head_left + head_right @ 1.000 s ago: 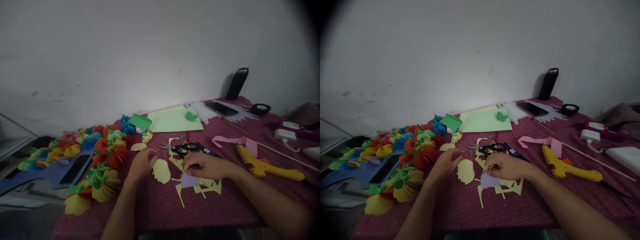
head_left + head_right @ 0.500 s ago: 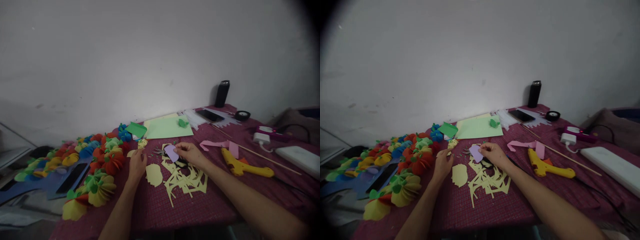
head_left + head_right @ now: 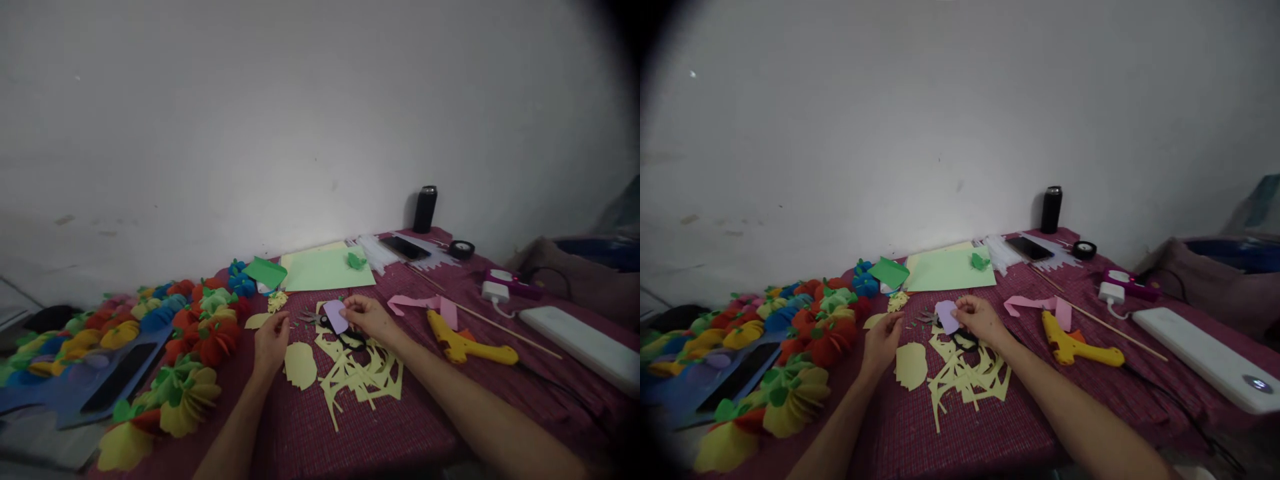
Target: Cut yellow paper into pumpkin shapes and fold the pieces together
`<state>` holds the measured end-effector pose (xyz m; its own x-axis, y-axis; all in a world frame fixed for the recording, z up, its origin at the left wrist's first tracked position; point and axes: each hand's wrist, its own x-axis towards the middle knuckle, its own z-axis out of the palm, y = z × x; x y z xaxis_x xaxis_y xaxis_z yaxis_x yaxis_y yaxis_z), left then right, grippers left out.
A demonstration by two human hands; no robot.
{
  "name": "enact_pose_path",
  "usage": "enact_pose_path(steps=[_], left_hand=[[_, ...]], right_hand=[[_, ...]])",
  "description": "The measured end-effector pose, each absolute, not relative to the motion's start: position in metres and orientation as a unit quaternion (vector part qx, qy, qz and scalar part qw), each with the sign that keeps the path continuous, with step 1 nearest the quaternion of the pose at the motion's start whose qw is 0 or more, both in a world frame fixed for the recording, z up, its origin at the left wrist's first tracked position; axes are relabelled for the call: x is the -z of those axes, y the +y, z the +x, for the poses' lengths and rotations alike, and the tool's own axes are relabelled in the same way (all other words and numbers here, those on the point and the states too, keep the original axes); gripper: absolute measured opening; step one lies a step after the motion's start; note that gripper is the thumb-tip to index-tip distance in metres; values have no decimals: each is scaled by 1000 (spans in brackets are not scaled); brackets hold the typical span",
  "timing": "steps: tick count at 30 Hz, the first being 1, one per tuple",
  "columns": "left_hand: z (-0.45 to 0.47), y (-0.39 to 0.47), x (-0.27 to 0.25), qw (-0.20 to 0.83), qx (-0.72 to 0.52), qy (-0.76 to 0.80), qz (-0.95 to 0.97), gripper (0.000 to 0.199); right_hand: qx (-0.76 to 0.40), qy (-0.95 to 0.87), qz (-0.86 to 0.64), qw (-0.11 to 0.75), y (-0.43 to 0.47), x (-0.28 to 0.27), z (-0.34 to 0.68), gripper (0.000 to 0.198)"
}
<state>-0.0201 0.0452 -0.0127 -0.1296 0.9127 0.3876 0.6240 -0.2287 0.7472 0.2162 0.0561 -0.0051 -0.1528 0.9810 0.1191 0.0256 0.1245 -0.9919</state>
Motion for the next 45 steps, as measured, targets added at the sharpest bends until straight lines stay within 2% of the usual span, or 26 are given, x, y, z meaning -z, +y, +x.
enact_pose_path(steps=[6,14,19,23,26,30,35,40,45], left_hand=[[-20,48,23,147,-384,611,676,23],[-3,38,25,107,-340,594,721,20],[-9,37,25,41,-298,621,724,27],[-10,36,29,2,-257,661,705,29],[-5,36,33,-4,-257,656,710,32],[-11,43,35,-56,-266,685,675,39],[-31,52,31,-57,-234,748,619,43],[-23,44,27,-32,-203,749,630,35],[-23,43,23,-14,-176,773,609,39]], right_hand=[[-457,-609,-451,466,55,11,215,24],[-445,-713,-403,362,47,-21,179,22],[-349,-777,-432,296,89,-46,127,13],[-317,-776,-469,278,133,-37,95,13],[-300,-776,-487,267,153,-24,79,9],[-286,-774,-507,249,170,-22,55,13],[-320,-762,-532,182,188,-27,21,27],[-412,-746,-514,94,184,-12,-2,28],[-460,-719,-517,65,181,4,-9,28]])
